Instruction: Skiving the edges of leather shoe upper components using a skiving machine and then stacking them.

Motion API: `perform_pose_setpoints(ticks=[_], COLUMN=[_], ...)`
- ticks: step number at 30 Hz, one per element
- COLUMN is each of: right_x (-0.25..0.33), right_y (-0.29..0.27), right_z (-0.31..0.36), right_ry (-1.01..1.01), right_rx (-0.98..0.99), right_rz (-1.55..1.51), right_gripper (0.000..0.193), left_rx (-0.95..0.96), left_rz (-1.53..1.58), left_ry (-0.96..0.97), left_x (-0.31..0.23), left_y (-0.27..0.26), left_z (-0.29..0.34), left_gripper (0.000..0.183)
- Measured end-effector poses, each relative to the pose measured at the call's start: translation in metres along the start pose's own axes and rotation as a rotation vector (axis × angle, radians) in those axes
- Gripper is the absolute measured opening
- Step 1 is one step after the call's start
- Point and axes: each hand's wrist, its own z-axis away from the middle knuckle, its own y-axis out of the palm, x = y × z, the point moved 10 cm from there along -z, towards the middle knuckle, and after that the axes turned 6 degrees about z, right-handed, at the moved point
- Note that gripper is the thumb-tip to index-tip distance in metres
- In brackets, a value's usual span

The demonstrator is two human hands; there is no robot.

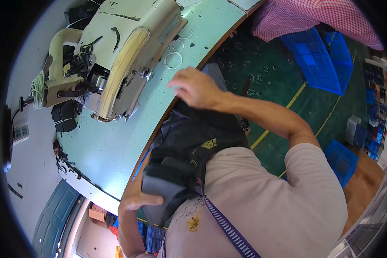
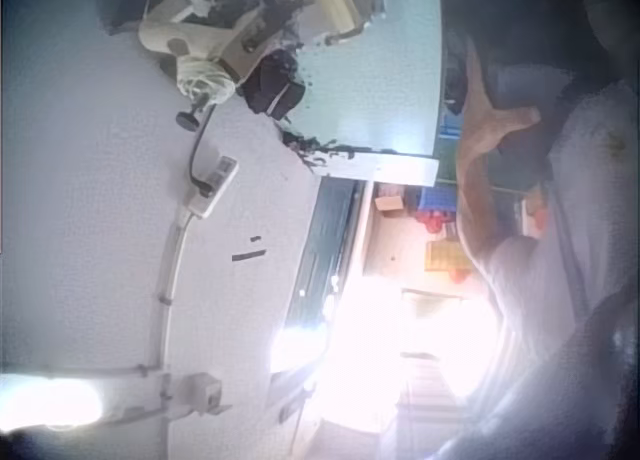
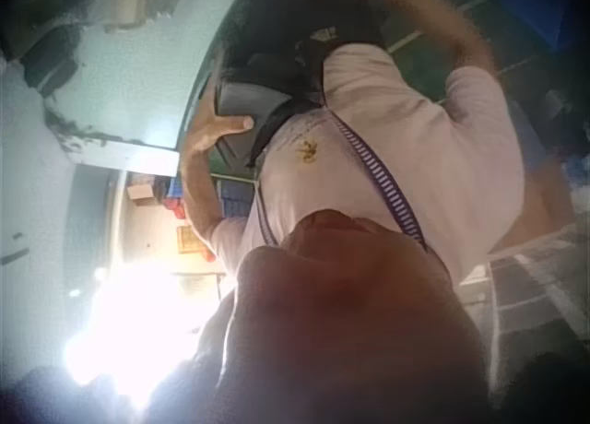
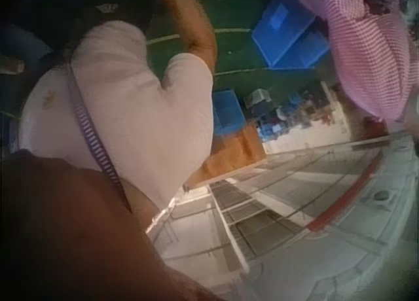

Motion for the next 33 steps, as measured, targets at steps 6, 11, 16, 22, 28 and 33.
perform_pose_setpoints(ticks=[6, 11, 16, 22, 28, 33], right_x=[-0.040, -0.049, -0.011, 0.123, 0.146, 0.084], right_y=[0.018, 0.010, -0.004, 0.057, 0.062, 0.095], right_z=[-0.019, -0.004, -0.008, 0.001, 0.009, 0.072], right_ry=[-0.200, -0.407, -0.238, -0.008, 0.157, 1.062], right_rx=[0.056, 0.065, 0.000, 0.463, 0.760, 0.787], right_rz=[0.457, 0.349, 0.109, -0.783, -0.826, -2.009], right_gripper=[0.061, 0.038, 0.015, 0.019, 0.028, 0.044], left_rx=[0.209, 0.129, 0.053, 0.068, 0.060, 0.035], left_rz=[-0.334, 0.150, 0.529, 0.640, 0.762, 0.484], left_ry=[-0.014, 0.039, 0.203, 0.322, 0.480, 0.540], left_x=[0.003, 0.034, 0.058, 0.061, 0.053, 0.012], left_y=[0.017, -0.008, -0.037, -0.009, -0.002, -0.017], left_z=[0.016, 0.016, 0.017, 0.024, 0.028, 0.045], left_gripper=[0.141, 0.129, 0.078, 0.088, 0.099, 0.130])
